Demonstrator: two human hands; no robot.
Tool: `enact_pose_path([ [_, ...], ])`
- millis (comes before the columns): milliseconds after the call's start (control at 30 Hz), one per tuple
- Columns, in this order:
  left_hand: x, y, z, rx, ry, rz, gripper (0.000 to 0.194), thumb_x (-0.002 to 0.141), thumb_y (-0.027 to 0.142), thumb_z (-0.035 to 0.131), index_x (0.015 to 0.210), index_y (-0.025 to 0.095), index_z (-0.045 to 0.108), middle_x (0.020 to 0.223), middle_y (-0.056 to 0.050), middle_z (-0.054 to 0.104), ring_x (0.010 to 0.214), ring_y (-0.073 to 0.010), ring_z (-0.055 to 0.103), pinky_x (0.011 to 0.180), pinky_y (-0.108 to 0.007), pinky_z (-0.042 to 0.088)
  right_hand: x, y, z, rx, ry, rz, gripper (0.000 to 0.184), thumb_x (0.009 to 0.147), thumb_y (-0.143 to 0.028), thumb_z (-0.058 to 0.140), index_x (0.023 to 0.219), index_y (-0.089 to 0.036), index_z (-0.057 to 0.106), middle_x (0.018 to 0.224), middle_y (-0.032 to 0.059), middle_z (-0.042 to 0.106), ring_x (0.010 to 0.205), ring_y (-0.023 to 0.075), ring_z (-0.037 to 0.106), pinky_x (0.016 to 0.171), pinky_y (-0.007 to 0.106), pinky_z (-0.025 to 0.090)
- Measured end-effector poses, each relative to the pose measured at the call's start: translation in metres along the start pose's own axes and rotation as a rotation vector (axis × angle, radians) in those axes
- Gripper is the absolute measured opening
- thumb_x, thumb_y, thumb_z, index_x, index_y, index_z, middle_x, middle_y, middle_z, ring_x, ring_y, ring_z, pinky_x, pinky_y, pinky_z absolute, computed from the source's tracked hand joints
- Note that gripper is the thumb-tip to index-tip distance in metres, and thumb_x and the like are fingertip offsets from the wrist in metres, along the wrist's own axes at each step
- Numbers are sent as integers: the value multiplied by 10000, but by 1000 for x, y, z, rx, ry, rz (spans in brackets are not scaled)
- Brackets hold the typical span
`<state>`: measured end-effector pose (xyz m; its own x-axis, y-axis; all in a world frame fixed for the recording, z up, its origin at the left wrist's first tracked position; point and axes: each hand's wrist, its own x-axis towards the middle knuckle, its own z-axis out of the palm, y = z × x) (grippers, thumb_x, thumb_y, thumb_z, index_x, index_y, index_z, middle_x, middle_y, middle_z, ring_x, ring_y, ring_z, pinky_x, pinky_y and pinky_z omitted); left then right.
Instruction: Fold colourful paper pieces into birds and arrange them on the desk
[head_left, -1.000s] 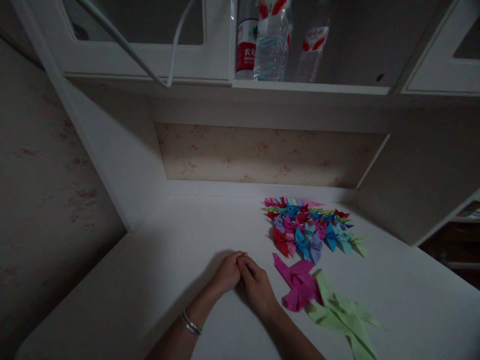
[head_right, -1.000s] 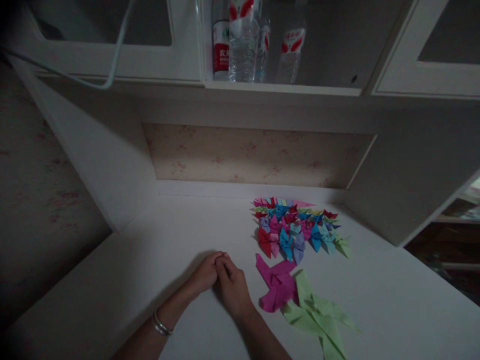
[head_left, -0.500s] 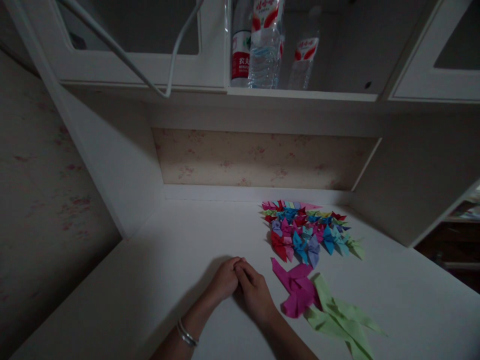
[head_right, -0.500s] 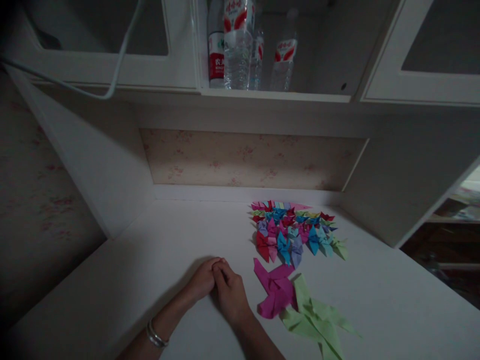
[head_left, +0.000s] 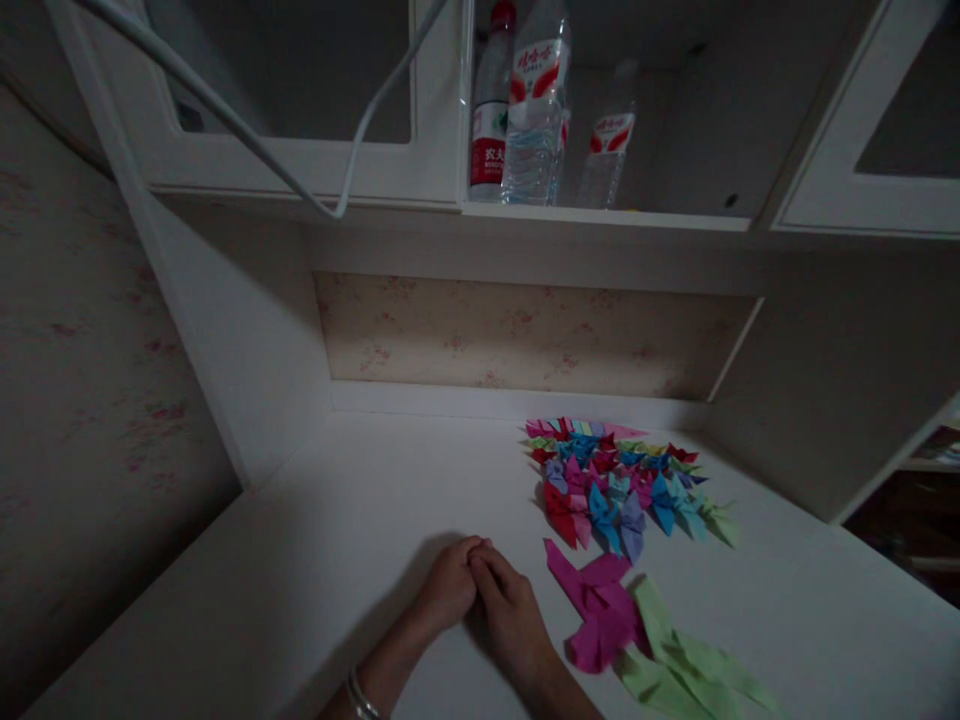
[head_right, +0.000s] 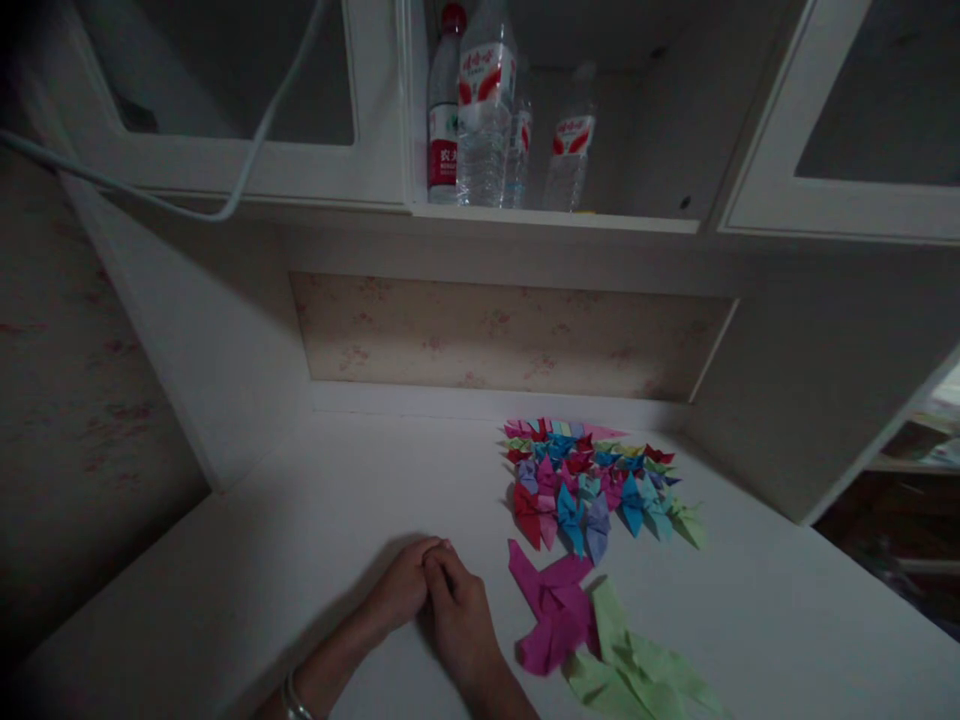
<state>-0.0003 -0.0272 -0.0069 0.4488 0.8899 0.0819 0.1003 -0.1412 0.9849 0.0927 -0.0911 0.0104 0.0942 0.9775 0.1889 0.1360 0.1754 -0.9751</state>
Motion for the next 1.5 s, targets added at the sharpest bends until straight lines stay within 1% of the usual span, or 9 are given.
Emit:
enact_pose_path([
  [233, 1, -4, 0, 13, -6, 20, 180, 730, 170, 432, 730, 151, 612, 751, -37, 664, 728, -169, 570, 684, -270, 427, -2, -2, -1, -10, -5, 5, 370, 914, -444, 449, 1035, -187, 686, 918, 46, 690, 853, 197, 620, 784, 274, 448],
  [400, 0, -6, 0, 45, 4, 41, 194, 767, 209, 437, 707, 152, 612, 726, -32, 660, 711, -166, 563, 665, -263, 417, -2, 0, -1, -32, 4, 6, 393, 900, -474, 458, 1033, -188, 693, 909, 52, 687, 838, 203, 612, 769, 277, 451],
  [500, -1, -4, 1, 29, 3, 28, 192, 771, 215, 441, 687, 157, 604, 704, -25, 647, 693, -159, 554, 652, -254, 411, -2, -1, -2, -46, -1, 22, 407, 899, -483, 446, 1020, -184, 693, 882, 49, 687, 826, 203, 612, 772, 276, 453],
  [700, 0, -5, 1, 16, 3, 13, 181, 747, 187, 442, 712, 156, 617, 742, -41, 662, 725, -170, 561, 681, -261, 415, -1, -3, -2, -27, -21, 39, 389, 904, -468, 447, 1046, -194, 683, 938, 49, 689, 896, 210, 615, 816, 279, 448],
  [900, -1, -2, 1, 21, 19, -6, 178, 732, 192, 451, 719, 160, 626, 748, -43, 666, 737, -178, 565, 710, -268, 418, -2, 0, -2, 1, -33, 41, 383, 905, -463, 449, 1068, -199, 674, 962, 48, 687, 890, 199, 622, 804, 269, 457],
  [1033, -1, -3, 2, -3, 9, -25, 169, 732, 210, 456, 698, 161, 615, 716, -35, 655, 705, -171, 555, 669, -262, 412, -1, 2, -2, -7, -28, 28, 390, 887, -475, 472, 1049, -191, 685, 988, 59, 686, 935, 210, 617, 842, 275, 454],
  [1200, 0, -6, 2, -22, 16, -35, 178, 713, 191, 448, 721, 160, 622, 745, -40, 666, 736, -177, 566, 679, -264, 418, 2, 2, -3, -29, -43, 38, 428, 864, -521, 475, 1011, -183, 692, 946, 62, 694, 888, 218, 631, 801, 275, 474],
  [1400, 0, -8, 3, -16, 18, -35, 197, 727, 209, 444, 729, 153, 632, 724, -43, 662, 734, -181, 563, 688, -270, 420, 3, 3, -5, -62, -63, 28, 428, 865, -526, 467, 988, -182, 690, 875, 55, 691, 882, 217, 630, 812, 270, 475],
  [1500, 1, -10, 4, -24, 21, -34, 182, 739, 224, 450, 701, 159, 616, 708, -38, 653, 706, -173, 548, 661, -264, 410, 3, 4, -6, -68, -71, 24, 418, 865, -513, 474, 1008, -188, 693, 942, 65, 692, 926, 225, 628, 848, 283, 468],
])
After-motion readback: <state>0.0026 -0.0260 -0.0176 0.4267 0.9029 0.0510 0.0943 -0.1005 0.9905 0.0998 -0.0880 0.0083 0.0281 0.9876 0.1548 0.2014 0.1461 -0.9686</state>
